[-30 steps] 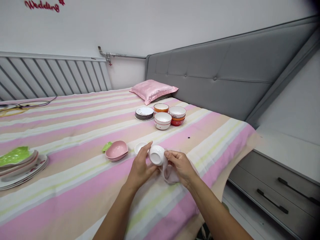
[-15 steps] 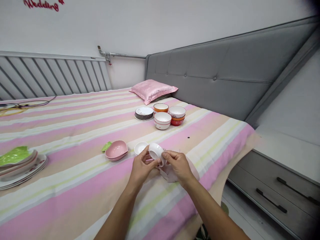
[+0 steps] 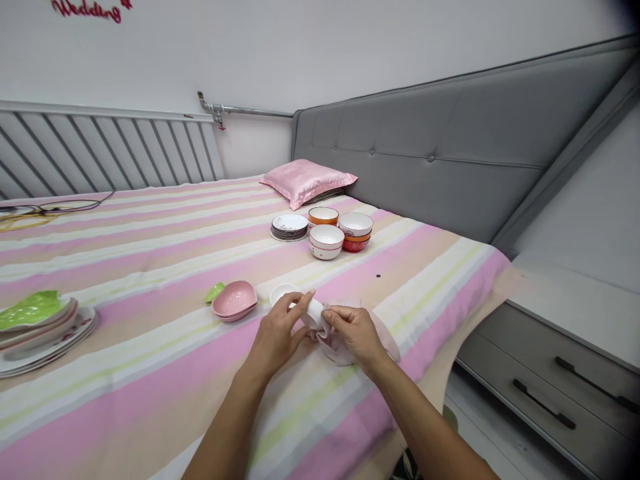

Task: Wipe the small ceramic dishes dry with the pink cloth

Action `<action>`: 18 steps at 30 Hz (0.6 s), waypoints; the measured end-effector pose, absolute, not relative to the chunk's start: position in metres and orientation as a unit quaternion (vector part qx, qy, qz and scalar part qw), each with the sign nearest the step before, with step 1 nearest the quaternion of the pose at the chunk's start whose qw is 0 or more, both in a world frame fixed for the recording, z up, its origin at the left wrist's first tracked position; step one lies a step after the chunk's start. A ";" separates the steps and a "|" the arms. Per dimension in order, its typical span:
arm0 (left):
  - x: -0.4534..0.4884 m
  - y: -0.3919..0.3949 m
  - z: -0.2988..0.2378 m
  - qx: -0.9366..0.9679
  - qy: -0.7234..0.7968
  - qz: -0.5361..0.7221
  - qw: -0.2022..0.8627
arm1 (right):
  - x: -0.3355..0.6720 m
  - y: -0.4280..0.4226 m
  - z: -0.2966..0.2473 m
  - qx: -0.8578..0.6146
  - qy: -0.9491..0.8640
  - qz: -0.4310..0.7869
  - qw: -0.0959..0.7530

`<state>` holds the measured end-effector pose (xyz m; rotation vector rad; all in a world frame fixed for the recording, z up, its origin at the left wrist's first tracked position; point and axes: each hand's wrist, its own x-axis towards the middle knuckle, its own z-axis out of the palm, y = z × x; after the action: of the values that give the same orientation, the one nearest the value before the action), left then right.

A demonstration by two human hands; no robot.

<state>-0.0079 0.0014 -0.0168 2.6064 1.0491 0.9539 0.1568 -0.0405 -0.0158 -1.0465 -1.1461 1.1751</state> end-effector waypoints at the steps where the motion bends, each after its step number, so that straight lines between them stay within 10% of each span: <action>1: -0.008 0.001 -0.017 0.880 0.350 0.314 0.066 | 0.157 -0.040 -0.015 -0.444 -0.491 0.496 0.562; 9: -0.004 0.000 -0.016 0.870 0.334 0.348 0.099 | 0.156 -0.039 -0.014 -0.441 -0.437 0.533 0.575; 18: 0.023 -0.010 -0.021 0.588 0.464 0.455 0.481 | 0.161 -0.033 -0.022 -0.413 -0.341 0.545 0.645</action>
<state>0.0229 -0.0100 -0.0213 1.4348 1.1321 1.1090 0.1614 -0.0328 -0.0222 -0.9397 -0.7752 1.2404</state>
